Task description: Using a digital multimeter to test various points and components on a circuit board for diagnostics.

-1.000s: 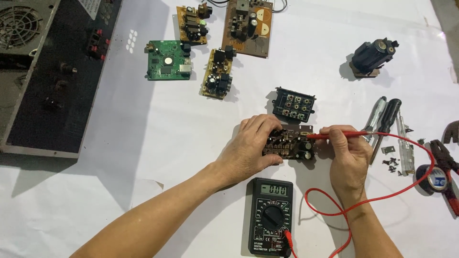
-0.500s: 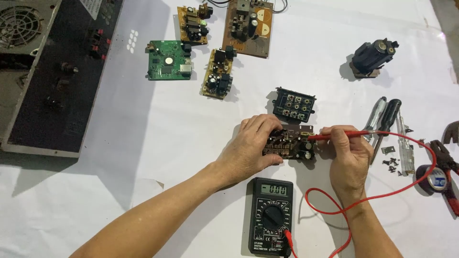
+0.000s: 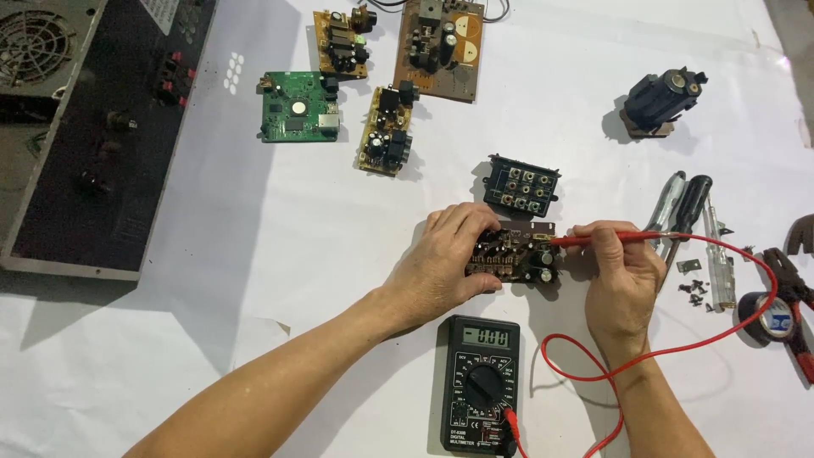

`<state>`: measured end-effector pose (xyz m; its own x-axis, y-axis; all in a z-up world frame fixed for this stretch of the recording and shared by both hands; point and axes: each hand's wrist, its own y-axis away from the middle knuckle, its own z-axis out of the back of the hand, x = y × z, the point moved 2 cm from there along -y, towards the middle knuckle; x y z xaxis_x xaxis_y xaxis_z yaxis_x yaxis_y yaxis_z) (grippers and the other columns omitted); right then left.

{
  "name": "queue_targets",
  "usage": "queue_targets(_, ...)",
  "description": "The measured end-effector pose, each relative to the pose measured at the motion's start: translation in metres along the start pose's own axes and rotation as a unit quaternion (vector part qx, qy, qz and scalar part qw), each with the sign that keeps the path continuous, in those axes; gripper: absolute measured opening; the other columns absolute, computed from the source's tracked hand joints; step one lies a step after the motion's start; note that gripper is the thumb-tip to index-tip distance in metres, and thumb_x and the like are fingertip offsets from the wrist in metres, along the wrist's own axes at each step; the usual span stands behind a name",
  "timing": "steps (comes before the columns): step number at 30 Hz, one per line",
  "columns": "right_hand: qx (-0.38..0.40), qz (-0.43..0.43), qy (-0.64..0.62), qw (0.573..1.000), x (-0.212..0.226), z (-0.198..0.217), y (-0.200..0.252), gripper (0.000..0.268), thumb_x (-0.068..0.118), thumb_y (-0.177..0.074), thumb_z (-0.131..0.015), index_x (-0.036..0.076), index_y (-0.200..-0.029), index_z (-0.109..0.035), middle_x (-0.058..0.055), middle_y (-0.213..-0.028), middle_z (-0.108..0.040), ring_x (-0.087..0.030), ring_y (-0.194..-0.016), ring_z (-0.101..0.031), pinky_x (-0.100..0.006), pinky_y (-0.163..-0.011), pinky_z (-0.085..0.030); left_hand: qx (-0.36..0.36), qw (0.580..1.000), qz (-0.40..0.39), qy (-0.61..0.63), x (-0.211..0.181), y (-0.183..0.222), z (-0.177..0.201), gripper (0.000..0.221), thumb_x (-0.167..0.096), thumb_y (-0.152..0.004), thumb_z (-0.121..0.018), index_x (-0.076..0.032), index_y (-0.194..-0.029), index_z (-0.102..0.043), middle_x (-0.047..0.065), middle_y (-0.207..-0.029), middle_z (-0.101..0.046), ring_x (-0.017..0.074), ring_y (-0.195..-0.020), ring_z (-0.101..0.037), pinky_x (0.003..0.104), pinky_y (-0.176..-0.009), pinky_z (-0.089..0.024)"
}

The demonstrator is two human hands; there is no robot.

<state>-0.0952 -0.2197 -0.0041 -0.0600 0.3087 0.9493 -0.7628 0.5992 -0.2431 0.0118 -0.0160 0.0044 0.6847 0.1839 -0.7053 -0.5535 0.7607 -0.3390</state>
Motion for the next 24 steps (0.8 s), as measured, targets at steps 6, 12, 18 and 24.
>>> queue_targets(6,0.003,-0.008,-0.013,1.000,-0.002,0.000,0.000,0.032,0.031,-0.115,-0.053,0.008,-0.101,-0.069,-0.010,-0.086,-0.071,-0.013,-0.076,-0.068,-0.026,-0.068,-0.059,0.000,1.000,0.004,-0.008,-0.003,0.000,0.002,0.066,-0.019,-0.072,-0.089,-0.009,-0.124,-0.050,0.008,-0.120,-0.056,0.0261,-0.121,-0.057,0.040,-0.108,-0.038)
queue_targets(12,-0.004,-0.014,-0.007,1.000,-0.011,0.008,-0.001,0.037,0.036,-0.117,-0.051,0.009,-0.101,-0.069,-0.012,-0.088,-0.071,-0.016,-0.075,-0.067,-0.029,-0.073,-0.059,-0.002,1.000,-0.005,-0.008,-0.002,0.001,0.002,0.067,-0.020,-0.071,-0.090,-0.010,-0.123,-0.049,0.007,-0.118,-0.055,0.0262,-0.121,-0.058,0.041,-0.109,-0.038)
queue_targets(18,-0.012,0.001,-0.017,1.000,-0.014,0.007,-0.003,0.037,0.039,-0.116,-0.050,0.011,-0.101,-0.069,-0.011,-0.092,-0.072,-0.016,-0.080,-0.069,-0.031,-0.080,-0.060,0.000,1.000,-0.004,-0.005,-0.004,0.001,0.003,0.066,-0.019,-0.072,-0.089,-0.008,-0.123,-0.050,0.008,-0.118,-0.056,0.0266,-0.120,-0.059,0.042,-0.110,-0.038)
queue_targets(24,-0.015,-0.002,-0.020,1.000,-0.009,0.003,-0.002,0.038,0.041,-0.115,-0.052,0.010,-0.100,-0.069,-0.008,-0.084,-0.070,-0.014,-0.077,-0.067,-0.028,-0.076,-0.059,0.000,1.000,0.000,-0.005,-0.002,0.002,0.001,0.067,-0.020,-0.071,-0.090,-0.008,-0.124,-0.050,0.008,-0.118,-0.057,0.0265,-0.122,-0.059,0.041,-0.112,-0.037)
